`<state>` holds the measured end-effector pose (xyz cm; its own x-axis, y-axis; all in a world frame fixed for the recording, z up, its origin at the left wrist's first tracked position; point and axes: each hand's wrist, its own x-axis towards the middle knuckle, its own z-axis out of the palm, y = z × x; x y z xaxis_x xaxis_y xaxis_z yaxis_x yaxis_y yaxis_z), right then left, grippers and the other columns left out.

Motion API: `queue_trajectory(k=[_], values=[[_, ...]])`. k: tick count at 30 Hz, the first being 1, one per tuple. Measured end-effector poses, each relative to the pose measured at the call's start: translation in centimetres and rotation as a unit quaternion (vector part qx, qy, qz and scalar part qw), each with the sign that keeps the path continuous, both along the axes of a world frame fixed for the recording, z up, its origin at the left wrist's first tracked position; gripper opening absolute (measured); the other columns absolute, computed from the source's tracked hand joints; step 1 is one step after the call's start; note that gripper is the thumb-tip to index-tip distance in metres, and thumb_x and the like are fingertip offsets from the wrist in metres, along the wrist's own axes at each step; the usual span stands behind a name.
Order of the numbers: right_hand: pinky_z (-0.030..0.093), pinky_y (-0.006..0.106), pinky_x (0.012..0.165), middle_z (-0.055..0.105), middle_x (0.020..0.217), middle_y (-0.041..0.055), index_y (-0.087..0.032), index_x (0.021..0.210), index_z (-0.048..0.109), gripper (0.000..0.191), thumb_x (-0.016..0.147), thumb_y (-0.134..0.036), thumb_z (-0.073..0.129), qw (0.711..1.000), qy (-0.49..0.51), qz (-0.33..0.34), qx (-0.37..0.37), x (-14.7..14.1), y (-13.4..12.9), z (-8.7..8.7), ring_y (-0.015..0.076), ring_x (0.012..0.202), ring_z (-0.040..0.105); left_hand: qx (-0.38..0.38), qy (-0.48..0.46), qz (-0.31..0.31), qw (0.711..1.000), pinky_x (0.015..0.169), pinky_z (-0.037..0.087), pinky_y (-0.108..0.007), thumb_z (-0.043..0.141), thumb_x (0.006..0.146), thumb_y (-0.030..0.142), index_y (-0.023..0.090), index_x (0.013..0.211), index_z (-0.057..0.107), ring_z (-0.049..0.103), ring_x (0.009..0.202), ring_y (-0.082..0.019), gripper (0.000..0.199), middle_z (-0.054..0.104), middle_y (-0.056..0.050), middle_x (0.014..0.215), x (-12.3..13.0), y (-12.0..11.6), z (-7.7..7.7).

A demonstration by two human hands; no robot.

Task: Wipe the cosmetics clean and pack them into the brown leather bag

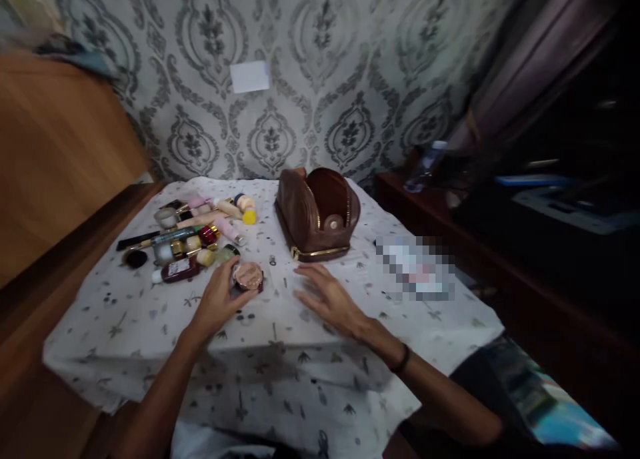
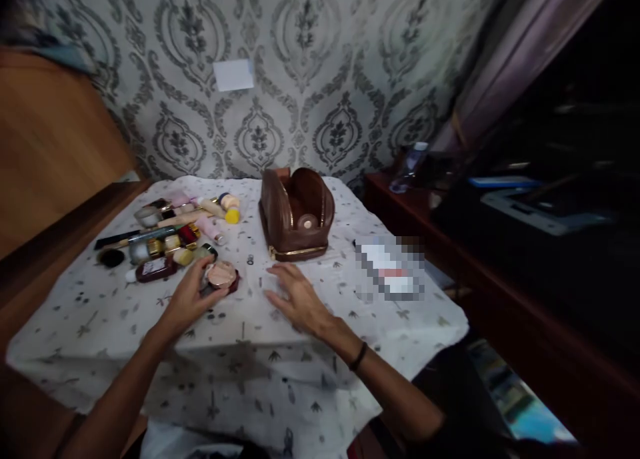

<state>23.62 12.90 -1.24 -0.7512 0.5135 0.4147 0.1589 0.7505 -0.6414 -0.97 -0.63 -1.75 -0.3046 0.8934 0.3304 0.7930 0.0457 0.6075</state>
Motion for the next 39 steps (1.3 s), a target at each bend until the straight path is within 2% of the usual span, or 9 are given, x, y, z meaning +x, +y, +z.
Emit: queue_trajectory(k=[4, 7, 13, 17, 21, 24, 27, 31, 39], values=[[0.042, 0.051, 0.106, 0.054, 0.133, 0.0155, -0.020, 0.135, 0.052, 0.070, 0.076, -0.048, 0.075, 0.997, -0.044, 0.056, 0.022, -7.6, -0.6, 0.0, 0.0318, 0.125, 0.050, 0.004, -0.081, -0.017, 0.997, 0.114, 0.035, -0.047, 0.052, 0.092, 0.045, 0.016, 0.142, 0.037, 0.045, 0.136, -0.029, 0.059, 0.048, -0.016, 0.144, -0.4, -1.1, 0.3], [0.043, 0.051, 0.101, 0.059, 0.125, 0.0169, -0.014, 0.133, 0.053, 0.080, 0.067, -0.048, 0.082, 0.996, -0.077, 0.052, 0.006, -10.7, -0.6, -0.5, 0.0337, 0.118, 0.052, 0.013, -0.113, -0.023, 0.993, 0.112, 0.037, -0.043, 0.040, 0.097, 0.039, 0.017, 0.135, 0.047, 0.050, 0.131, -0.025, 0.044, 0.055, -0.013, 0.140, -1.0, -1.7, 0.2], [0.045, 0.046, 0.098, 0.064, 0.120, 0.0097, -0.021, 0.124, 0.057, 0.064, 0.068, -0.041, 0.081, 0.996, -0.017, 0.046, -0.078, -11.7, -0.7, -2.1, 0.0288, 0.113, 0.057, 0.059, -0.170, 0.027, 0.983, 0.085, 0.052, -0.031, 0.051, 0.091, 0.038, 0.016, 0.109, 0.066, 0.067, 0.095, -0.022, 0.032, 0.073, -0.007, 0.104, -2.2, -1.6, -0.1], [0.049, 0.040, 0.091, 0.068, 0.110, 0.0059, -0.022, 0.116, 0.059, 0.057, 0.067, -0.042, 0.080, 0.992, 0.006, 0.048, -0.113, -11.6, -1.1, -1.8, 0.0261, 0.102, 0.063, 0.125, -0.113, 0.064, 0.984, 0.082, 0.052, -0.031, 0.051, 0.093, 0.033, 0.016, 0.108, 0.066, 0.067, 0.094, -0.020, 0.027, 0.072, -0.008, 0.103, -1.4, -1.1, 1.7], [0.052, 0.037, 0.084, 0.069, 0.110, 0.0068, -0.020, 0.130, 0.049, 0.073, 0.066, -0.038, 0.078, 0.985, 0.035, 0.053, -0.162, -11.2, -1.1, -1.6, 0.0255, 0.097, 0.066, 0.131, 0.054, -0.085, 0.986, 0.098, 0.049, -0.036, 0.042, 0.099, 0.026, 0.019, 0.113, 0.064, 0.063, 0.110, -0.021, 0.027, 0.069, -0.010, 0.116, 0.7, 0.2, 3.4], [0.053, 0.036, 0.081, 0.070, 0.107, 0.0070, -0.018, 0.147, 0.029, 0.094, 0.067, -0.036, 0.076, 0.974, 0.041, 0.072, -0.210, -10.9, -0.8, -2.0, 0.0246, 0.091, 0.068, 0.092, 0.162, -0.158, 0.970, 0.102, 0.047, -0.043, 0.040, 0.100, 0.025, 0.016, 0.116, 0.062, 0.062, 0.113, -0.023, 0.029, 0.068, -0.013, 0.119, 1.5, 1.5, 3.1], [0.054, 0.039, 0.080, 0.071, 0.106, 0.0064, -0.020, 0.152, 0.021, 0.108, 0.063, -0.037, 0.080, 0.974, 0.022, 0.034, -0.223, -11.0, -0.7, -2.3, 0.0257, 0.089, 0.068, 0.054, 0.202, -0.116, 0.971, 0.098, 0.049, -0.042, 0.038, 0.101, 0.027, 0.015, 0.117, 0.061, 0.063, 0.109, -0.024, 0.031, 0.068, -0.013, 0.115, 0.9, 2.2, 2.4], [0.052, 0.044, 0.088, 0.067, 0.115, 0.0120, -0.018, 0.152, 0.022, 0.121, 0.053, -0.043, 0.087, 0.981, 0.008, -0.001, -0.191, -11.5, -0.7, -2.3, 0.0306, 0.101, 0.067, 0.011, 0.167, -0.028, 0.986, 0.087, 0.053, -0.036, 0.035, 0.101, 0.026, 0.015, 0.114, 0.062, 0.067, 0.097, -0.023, 0.031, 0.069, -0.012, 0.108, 0.0, 1.8, 1.9], [0.047, 0.044, 0.096, 0.065, 0.118, 0.0130, -0.018, 0.150, 0.026, 0.116, 0.055, -0.046, 0.087, 0.982, 0.003, 0.032, -0.185, -11.7, -0.8, -1.7, 0.0300, 0.107, 0.065, 0.029, 0.121, 0.057, 0.991, 0.086, 0.052, -0.035, 0.036, 0.100, 0.022, 0.014, 0.114, 0.059, 0.066, 0.099, -0.024, 0.028, 0.069, -0.013, 0.108, 1.2, -0.5, 0.8]])
